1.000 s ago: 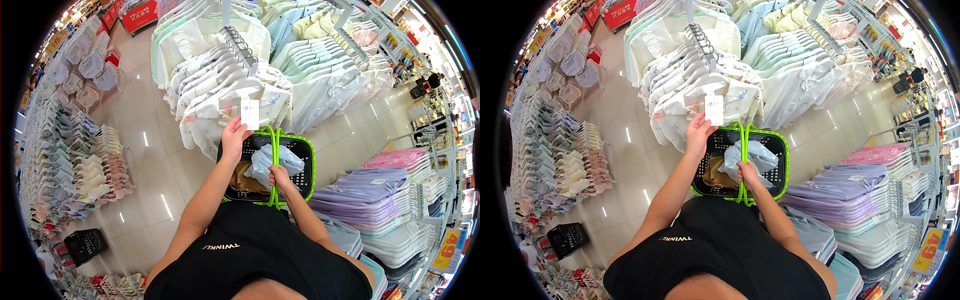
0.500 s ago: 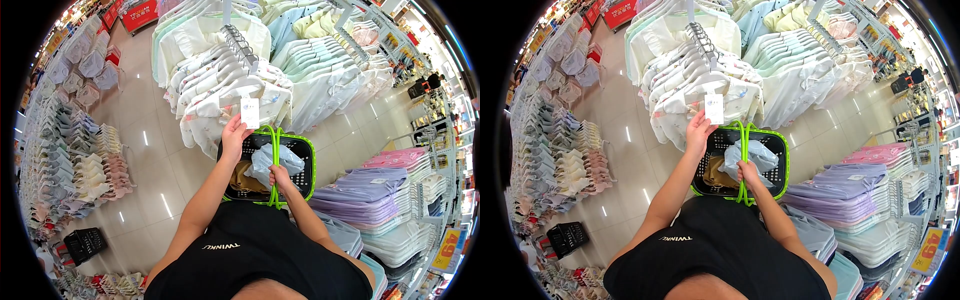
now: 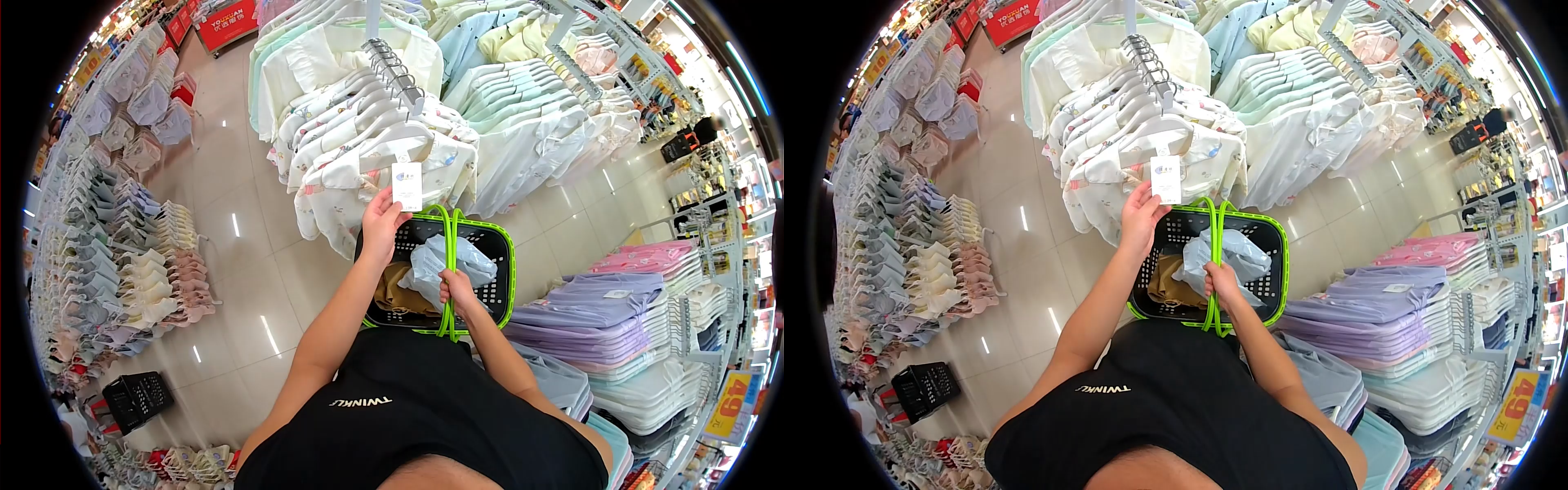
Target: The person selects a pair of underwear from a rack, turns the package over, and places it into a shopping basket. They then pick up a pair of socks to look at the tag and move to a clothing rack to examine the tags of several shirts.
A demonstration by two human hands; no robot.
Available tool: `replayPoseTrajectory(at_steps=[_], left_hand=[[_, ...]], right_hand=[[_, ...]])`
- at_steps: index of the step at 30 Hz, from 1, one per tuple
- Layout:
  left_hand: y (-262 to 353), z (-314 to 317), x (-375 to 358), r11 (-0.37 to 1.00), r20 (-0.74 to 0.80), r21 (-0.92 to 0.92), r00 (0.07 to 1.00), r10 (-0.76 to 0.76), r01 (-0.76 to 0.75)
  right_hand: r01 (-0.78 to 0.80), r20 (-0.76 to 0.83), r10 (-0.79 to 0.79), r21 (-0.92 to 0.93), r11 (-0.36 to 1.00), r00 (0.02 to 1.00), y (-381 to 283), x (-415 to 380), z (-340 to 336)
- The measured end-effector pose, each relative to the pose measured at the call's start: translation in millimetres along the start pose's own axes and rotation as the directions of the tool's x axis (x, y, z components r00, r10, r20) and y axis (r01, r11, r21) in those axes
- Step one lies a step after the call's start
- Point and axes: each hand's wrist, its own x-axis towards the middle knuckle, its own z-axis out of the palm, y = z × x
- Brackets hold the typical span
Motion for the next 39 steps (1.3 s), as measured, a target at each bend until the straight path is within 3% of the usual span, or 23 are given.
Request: replayPoseTrajectory(at_steps=[3,5,12,18,20,26,33,36,38,39], left_hand=[[-5.2,-4.6,6.7,0.999,0.016,-0.044,1.000,0.002,-0.002],[-5.4,-6.3,10.7,0.970,0.058,-0.224,0.995,-0.077,0.089],[-19.0,-21.0,27.2,0.843,0.142,-0.420,0.942,-0.305,0.337],[-8.2,-11.3,17.4,0.932,0.116,-0.154,0.943,-0.313,0.328],[-7.0,-10.5,15.6,0.946,0.210,-0.074,0.932,-0.294,0.315],[-15.5,-12.3,15.7,0.977,0.131,-0.012,0.969,-0.210,0.214],[-15.6,-10.6,15.5,0.980,0.123,-0.014,0.973,-0.195,0.199],[-13.7,-8.5,13.1,0.982,0.118,0.035,0.975,-0.188,0.185],[-13.0,-9.3,12.2,0.966,0.066,0.223,0.987,-0.147,0.129],[-17.9,-15.4,13.1,0.966,0.062,0.225,0.987,-0.146,0.129]], right_hand=[[0.005,-0.012,-0.005,-0.007,1.000,1.000,1.5,0.7,-0.4],[0.008,-0.008,-0.008,-0.008,1.000,1.000,1.7,0.4,-0.5],[0.011,-0.010,-0.011,-0.010,1.000,1.000,3.1,0.0,-0.1],[0.015,-0.019,-0.016,-0.032,0.999,1.000,1.9,-1.4,1.7],[0.013,-0.012,-0.013,-0.029,0.999,1.000,2.4,-0.5,0.8],[0.008,-0.005,-0.008,-0.027,1.000,1.000,2.2,0.7,-0.4],[0.013,-0.015,-0.014,-0.038,0.999,1.000,0.9,-0.1,0.9],[0.011,-0.009,-0.012,-0.026,1.000,1.000,-1.2,-2.3,1.9],[0.011,-0.025,-0.012,-0.038,0.999,1.000,-1.5,-2.8,2.6],[0.008,-0.022,-0.009,-0.039,0.999,1.000,-0.7,-2.5,2.7]])
